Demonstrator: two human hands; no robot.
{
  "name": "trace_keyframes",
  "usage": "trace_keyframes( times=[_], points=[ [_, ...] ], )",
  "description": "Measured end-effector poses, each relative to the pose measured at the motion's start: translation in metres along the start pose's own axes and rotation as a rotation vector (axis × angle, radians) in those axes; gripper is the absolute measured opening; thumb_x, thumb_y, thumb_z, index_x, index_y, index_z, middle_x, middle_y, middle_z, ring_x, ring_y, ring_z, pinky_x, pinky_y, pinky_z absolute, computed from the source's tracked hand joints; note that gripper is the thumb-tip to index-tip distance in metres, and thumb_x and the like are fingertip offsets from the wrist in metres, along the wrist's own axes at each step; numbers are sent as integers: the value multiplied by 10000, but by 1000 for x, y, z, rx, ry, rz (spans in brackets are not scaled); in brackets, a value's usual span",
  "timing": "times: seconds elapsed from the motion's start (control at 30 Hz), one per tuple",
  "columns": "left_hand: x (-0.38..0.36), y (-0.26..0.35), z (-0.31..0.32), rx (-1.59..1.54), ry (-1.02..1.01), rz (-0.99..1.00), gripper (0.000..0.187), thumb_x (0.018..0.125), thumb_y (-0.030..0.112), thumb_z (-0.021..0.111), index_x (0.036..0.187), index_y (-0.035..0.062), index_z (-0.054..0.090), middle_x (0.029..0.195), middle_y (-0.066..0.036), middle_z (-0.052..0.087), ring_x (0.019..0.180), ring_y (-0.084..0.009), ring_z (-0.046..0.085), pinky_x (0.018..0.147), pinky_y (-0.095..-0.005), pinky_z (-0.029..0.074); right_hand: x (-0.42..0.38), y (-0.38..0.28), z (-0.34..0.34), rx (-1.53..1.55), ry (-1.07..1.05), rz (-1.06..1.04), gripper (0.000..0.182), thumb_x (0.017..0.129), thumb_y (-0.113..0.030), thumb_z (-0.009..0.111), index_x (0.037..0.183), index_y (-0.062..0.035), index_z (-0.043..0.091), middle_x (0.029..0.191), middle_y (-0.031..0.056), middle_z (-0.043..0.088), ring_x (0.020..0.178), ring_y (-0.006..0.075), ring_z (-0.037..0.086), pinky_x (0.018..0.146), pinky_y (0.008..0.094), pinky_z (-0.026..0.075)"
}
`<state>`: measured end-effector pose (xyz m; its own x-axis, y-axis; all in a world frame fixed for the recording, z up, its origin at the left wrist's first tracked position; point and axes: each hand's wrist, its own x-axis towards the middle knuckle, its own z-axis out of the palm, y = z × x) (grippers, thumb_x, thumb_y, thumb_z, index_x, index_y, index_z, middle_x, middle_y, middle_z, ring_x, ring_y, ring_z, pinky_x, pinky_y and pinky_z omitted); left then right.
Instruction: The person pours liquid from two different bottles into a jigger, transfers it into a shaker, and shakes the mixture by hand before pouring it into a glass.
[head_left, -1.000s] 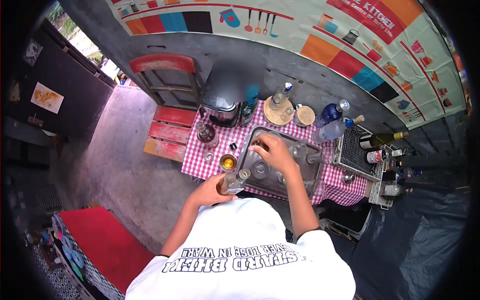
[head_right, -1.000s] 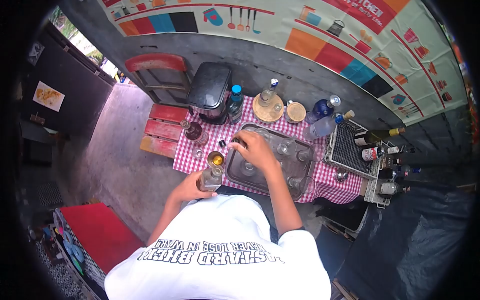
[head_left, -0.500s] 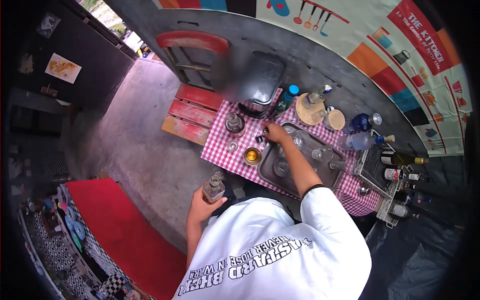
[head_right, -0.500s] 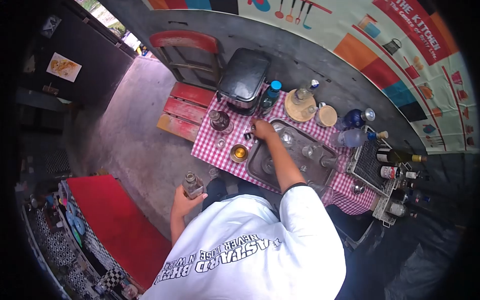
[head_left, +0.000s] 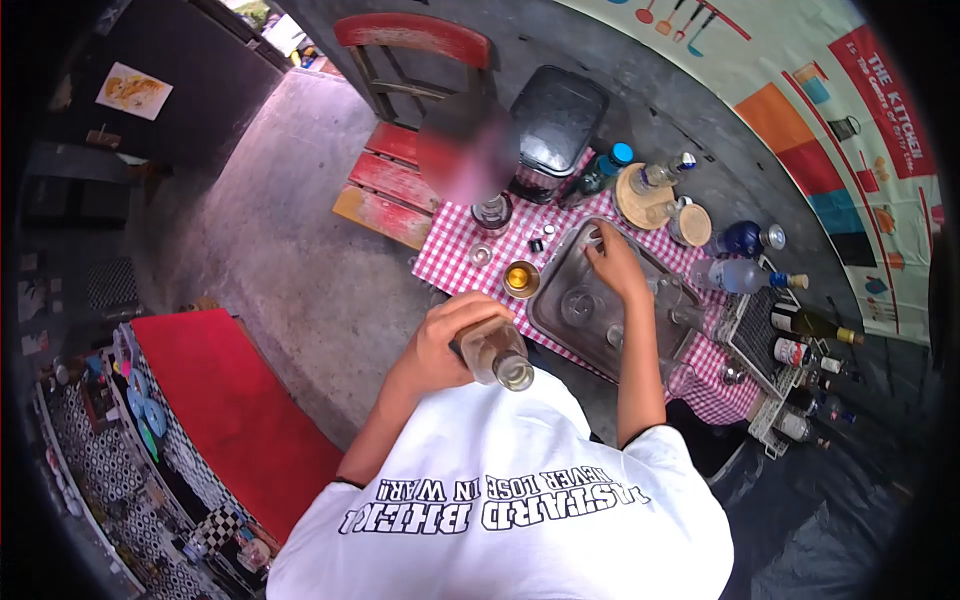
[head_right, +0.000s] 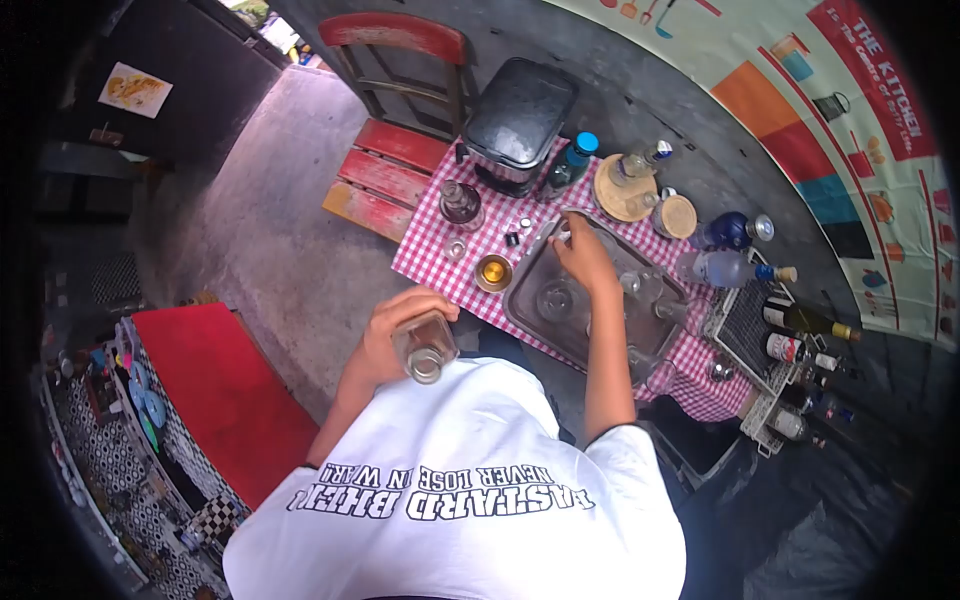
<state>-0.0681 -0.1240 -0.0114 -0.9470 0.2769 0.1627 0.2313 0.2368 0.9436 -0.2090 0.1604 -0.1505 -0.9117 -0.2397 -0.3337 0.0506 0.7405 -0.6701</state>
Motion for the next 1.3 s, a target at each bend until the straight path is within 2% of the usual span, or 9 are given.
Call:
trace_keyframes(
  times=[0.17, 0.37, 0.53, 0.77, 0.93, 1.07, 1.13, 1.23, 1.3],
  points=[
    [25, -20, 7, 160, -9, 85, 518, 605, 48, 880, 1081, 67, 678, 1236, -111, 633, 1304, -342, 499, 1060, -452, 404, -95, -55, -12, 319, -15, -73, 618, 857, -145, 697, 1405, -19, 440, 1249, 143, 606, 1028, 238, 637, 875, 349, 500],
    [38, -20, -4, 116, -124, 171, 563, 596, 156, 881, 1131, 161, 708, 1412, -118, 481, 1400, -397, 299, 1148, -524, 256, -142, -137, 15, 368, 32, -394, 832, 719, -160, 810, 1435, -73, 394, 1398, 168, 484, 1258, 296, 540, 1003, 387, 469],
    [45, -23, -30, 66, -311, 319, 644, 590, 270, 873, 1205, 228, 686, 1460, -212, 397, 1431, -408, 219, 1176, -550, 121, -135, -184, 35, 309, 141, -480, 673, 659, -170, 834, 1245, -52, 523, 1303, 132, 532, 1140, 342, 597, 934, 415, 494],
    [24, -14, -86, 108, -407, 295, 865, 564, 317, 899, 1368, 288, 582, 1564, -209, 205, 1458, -448, 97, 1167, -574, 133, -145, -223, 82, 265, 276, -491, 610, 622, -177, 870, 1123, -13, 565, 1096, 151, 642, 1010, 316, 664, 860, 401, 525],
    [21, -36, -131, 11, -548, 263, 1356, 438, 756, 804, 1500, 60, 329, 1557, -203, 234, 1464, -401, 146, 1169, -559, 157, -144, -248, 112, 558, 349, -521, 580, 601, -147, 890, 1065, -23, 565, 1044, 139, 671, 936, 278, 693, 833, 359, 544],
    [15, -123, -138, -281, -545, 64, 1131, 611, 653, 817, 1469, 59, 382, 1481, -205, 387, 1423, -344, 300, 1162, -486, 229, -151, -248, 139, 626, 449, -467, 556, 614, -112, 885, 1059, -30, 563, 1061, 122, 671, 959, 241, 688, 859, 337, 538],
    [17, -163, -130, -233, -449, -302, 807, 794, 441, 792, 1408, 48, 448, 1307, -168, 556, 1252, -267, 503, 1073, -392, 374, -155, -252, 142, 638, 507, -384, 520, 655, -61, 890, 1049, -20, 552, 1054, 127, 670, 937, 196, 659, 831, 323, 534],
    [17, -211, -111, 4, -504, -398, 567, 896, 232, 715, 1376, 48, 475, 1142, -87, 611, 1040, -199, 588, 935, -347, 475, -166, -249, 148, 541, 592, -295, 515, 658, -68, 890, 1045, -19, 552, 1053, 132, 669, 925, 199, 662, 828, 319, 532],
    [18, -237, -92, 21, -516, -374, 592, 843, 187, 760, 1351, 48, 492, 1051, -70, 602, 928, -189, 589, 849, -334, 505, -168, -242, 151, 496, 614, -294, 511, 662, -72, 888, 1043, -18, 552, 1054, 136, 670, 923, 202, 662, 825, 317, 532]
  ],
)
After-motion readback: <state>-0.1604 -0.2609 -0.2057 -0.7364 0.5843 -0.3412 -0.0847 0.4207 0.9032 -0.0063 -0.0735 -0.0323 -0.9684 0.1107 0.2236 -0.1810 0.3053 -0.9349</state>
